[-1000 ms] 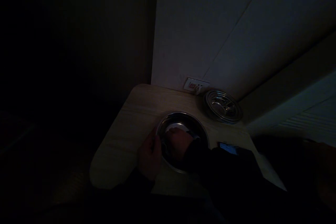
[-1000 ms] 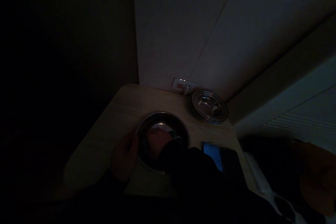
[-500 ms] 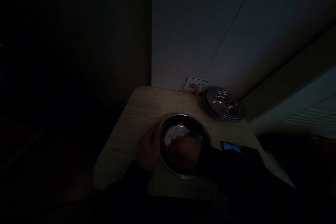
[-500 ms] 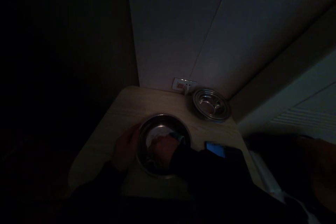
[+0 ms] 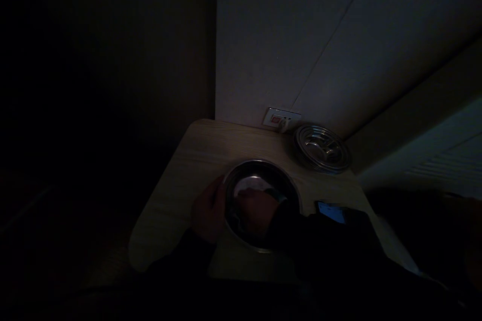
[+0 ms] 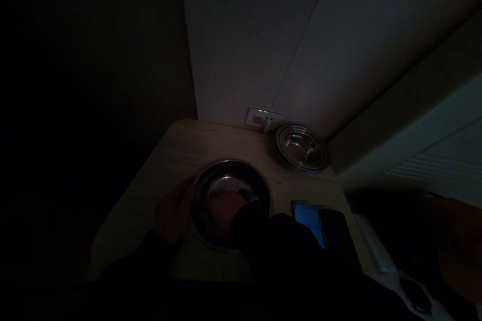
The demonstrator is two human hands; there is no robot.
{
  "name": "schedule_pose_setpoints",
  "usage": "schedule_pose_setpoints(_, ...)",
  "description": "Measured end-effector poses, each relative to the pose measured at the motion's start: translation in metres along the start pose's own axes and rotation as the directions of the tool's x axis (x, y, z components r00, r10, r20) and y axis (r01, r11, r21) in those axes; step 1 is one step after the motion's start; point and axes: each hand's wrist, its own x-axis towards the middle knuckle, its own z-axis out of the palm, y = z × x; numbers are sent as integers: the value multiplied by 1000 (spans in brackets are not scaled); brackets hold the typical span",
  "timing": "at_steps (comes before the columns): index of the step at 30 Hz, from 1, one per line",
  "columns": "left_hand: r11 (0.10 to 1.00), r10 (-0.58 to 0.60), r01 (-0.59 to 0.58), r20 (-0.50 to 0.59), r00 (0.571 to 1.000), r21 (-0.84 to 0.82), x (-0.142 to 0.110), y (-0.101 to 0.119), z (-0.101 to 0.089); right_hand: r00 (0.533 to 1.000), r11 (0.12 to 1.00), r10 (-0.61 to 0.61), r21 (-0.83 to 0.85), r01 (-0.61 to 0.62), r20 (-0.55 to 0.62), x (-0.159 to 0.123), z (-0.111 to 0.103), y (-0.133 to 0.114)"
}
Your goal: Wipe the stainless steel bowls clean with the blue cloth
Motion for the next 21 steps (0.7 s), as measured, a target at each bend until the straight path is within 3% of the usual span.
schedule_pose_setpoints(3,999,-22,22,17,1000,-30,-4,2,1,991,997,-69,27,66,113,-17,0,-3)
schedule_pose_setpoints(5,999,-1,2,27,1000,-47,-5,2,1,992,999,-41,24,38,119,-15,-1,-5)
schedule_pose_setpoints(10,1000,15,-14,19,1000,-18,-7,-3,0,989,990,139,-30,-141,-57,19,-3,-4)
schedule_pose_setpoints(16,999,39,-40,-70,997,-10,-17,-10,8,904,917,373,-61,-393,-209,40,-8,21)
schedule_pose_setpoints(18,1000,28,-29,-94,995,-9,-19,-12,12,891,907,395,-61,-418,-222,40,-9,24)
schedule_pose_setpoints(21,1000,14,-15,-121,993,-6,-20,-11,14,927,937,329,-60,-344,-178,37,-10,16)
